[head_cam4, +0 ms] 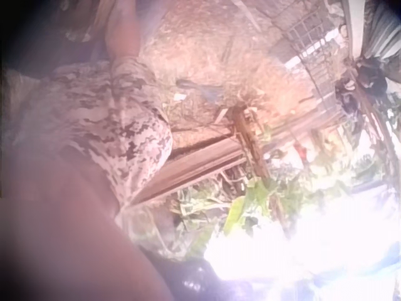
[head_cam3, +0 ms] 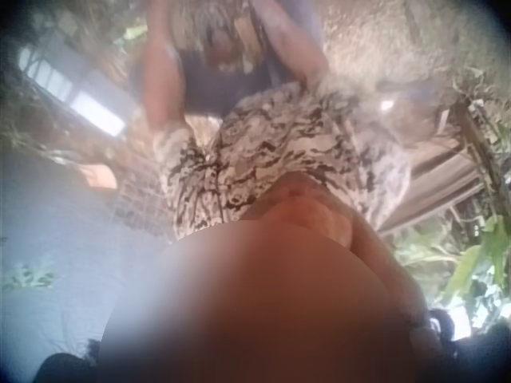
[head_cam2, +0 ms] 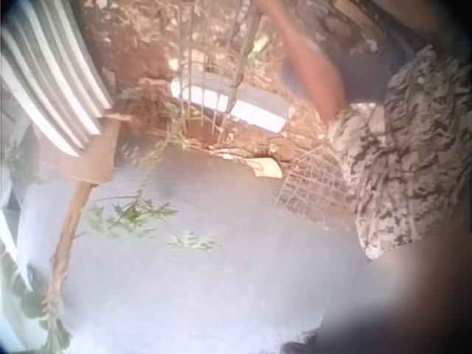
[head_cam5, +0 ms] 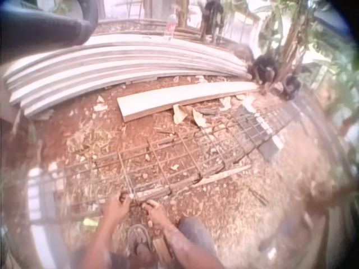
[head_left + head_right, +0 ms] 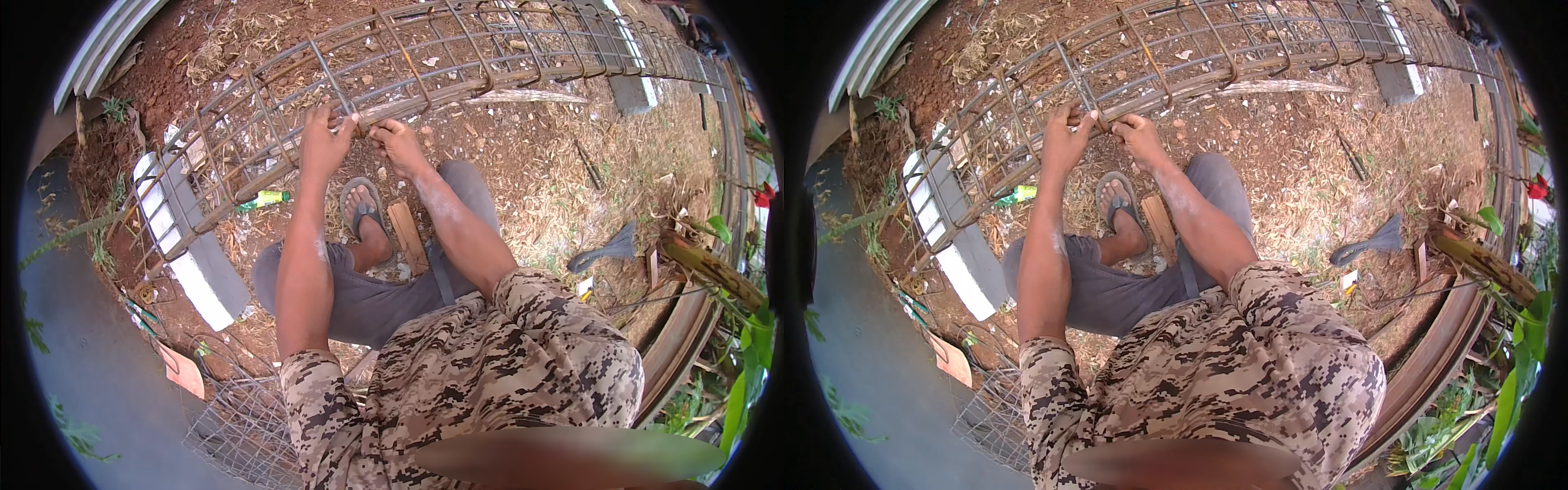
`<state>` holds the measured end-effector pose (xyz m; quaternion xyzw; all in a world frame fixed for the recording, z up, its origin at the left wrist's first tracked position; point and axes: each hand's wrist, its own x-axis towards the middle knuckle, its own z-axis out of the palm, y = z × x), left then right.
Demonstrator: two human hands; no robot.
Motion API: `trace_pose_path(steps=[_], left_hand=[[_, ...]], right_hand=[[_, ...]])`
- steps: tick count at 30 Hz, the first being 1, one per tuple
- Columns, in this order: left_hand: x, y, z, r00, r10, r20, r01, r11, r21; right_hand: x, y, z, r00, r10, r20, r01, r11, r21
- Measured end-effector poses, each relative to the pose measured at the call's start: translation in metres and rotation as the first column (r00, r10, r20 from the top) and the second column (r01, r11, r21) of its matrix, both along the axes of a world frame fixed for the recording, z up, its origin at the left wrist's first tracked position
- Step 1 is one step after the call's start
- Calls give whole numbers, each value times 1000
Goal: The person sits on the ground and uses pliers to twist wire ties around the intersections of a metal mesh grid. They repeatedly pick up wire ties, position them, and twist them to secure the mesh structure.
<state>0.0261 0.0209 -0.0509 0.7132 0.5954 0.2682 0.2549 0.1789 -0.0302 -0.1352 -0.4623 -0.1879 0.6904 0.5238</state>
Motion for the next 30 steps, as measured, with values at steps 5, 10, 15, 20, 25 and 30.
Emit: trace_pose_path(steps=[5, 10, 15, 20, 25, 30], left_hand=[[5, 3, 7, 1000, 3, -5, -3, 997, 83], [6, 10, 11, 993, -118, -13, 118, 992, 50], [10, 4, 27, 993, -96, 62, 95, 995, 27], [12, -12, 45, 989, -4, 150, 38, 973, -226], [-1, -42, 35, 950, -312, -14, 313, 949, 37], [-15, -64, 21, 844, -430, -320, 489, 862, 134]], right_hand=[[4, 9, -11, 999, 6, -47, -7, 1000, -13], [9, 6, 6, 991, 115, 62, -115, 993, -8], [-3, -10, 10, 934, 33, 357, -56, 997, 56], [-16, -11, -14, 868, -23, 496, -43, 992, 120], [-3, -1, -20, 792, -36, 610, -76, 985, 156], [11, 9, 1, 877, 142, 459, -147, 989, -23]])
